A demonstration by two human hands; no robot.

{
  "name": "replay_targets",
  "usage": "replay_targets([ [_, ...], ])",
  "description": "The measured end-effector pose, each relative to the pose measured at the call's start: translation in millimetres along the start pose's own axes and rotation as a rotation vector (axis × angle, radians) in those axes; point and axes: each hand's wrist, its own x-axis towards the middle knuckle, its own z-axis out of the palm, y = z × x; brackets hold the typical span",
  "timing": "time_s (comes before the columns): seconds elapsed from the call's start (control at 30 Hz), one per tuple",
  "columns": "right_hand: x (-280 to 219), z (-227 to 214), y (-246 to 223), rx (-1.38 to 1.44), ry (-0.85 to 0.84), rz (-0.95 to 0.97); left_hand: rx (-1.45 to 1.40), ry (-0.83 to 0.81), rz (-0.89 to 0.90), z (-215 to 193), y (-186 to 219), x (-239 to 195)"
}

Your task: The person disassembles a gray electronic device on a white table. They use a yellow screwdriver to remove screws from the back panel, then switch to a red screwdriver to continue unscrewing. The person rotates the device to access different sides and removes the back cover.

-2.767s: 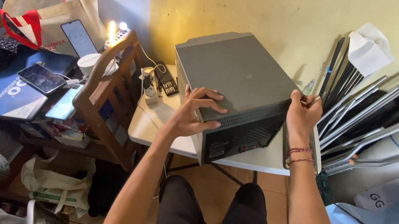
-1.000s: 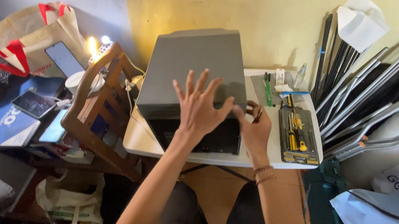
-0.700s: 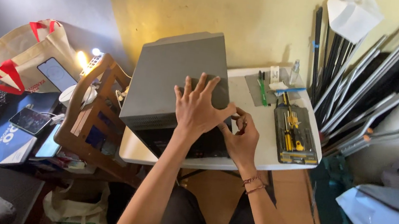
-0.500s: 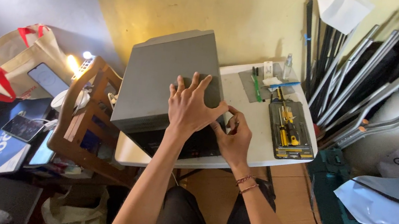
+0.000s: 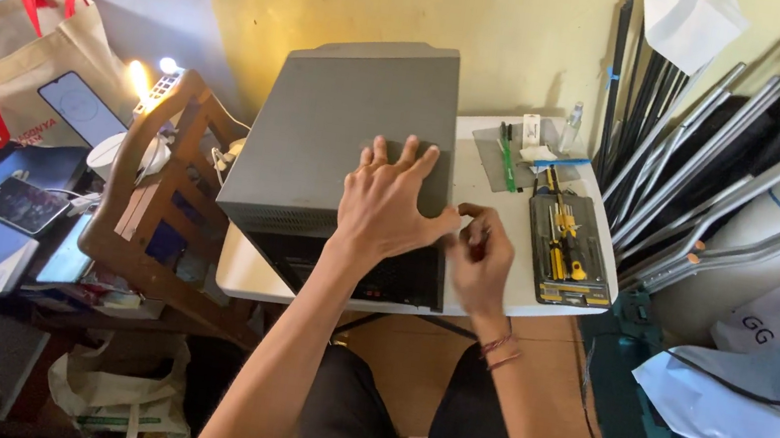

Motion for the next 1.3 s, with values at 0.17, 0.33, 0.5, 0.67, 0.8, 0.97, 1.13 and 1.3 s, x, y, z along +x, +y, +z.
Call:
replay_targets([
  [0.17,71.2,-6.6,25.3,0.025,0.062,0.249,-0.086,-0.058,0.010,2.8,-0.2,-5.3],
  [0.33,153.3,10.0,53.5,-0.332,-0.015,0.095,0.017,0.412,-0.007,42.8,13.2,-36.6],
  [0.5,195.5,29.8,70.1,-0.389,-0.097,0.174,0.082,0.561,-0.241,41.8,27.9,-41.1],
  [0.67,232.9,26.6,148.6,-0.051,-0.239,0.146,-0.001,0.592,-0.151,43.8,21.8,-44.0],
  [0.8,215.8,36.1,75.3,0.079,-0.213,0.253,-0.078,0.581,-0.135,45.6,19.1,-45.2],
  [0.97,235.4,22.4,120.7,-0.192,-0.319,-0.120,-0.095,0.611,-0.136,39.1,20.9,-44.6],
  [1.13,248.2,10.3,156.4,-0.134,-0.322,0.287,-0.117,0.618,-0.115,44.9,18.6,-46.0],
  [1.3,215.7,42.5,32.5,-0.097,-0.321,0.456,-0.148,0.627,-0.112,47.4,18.9,-46.9],
])
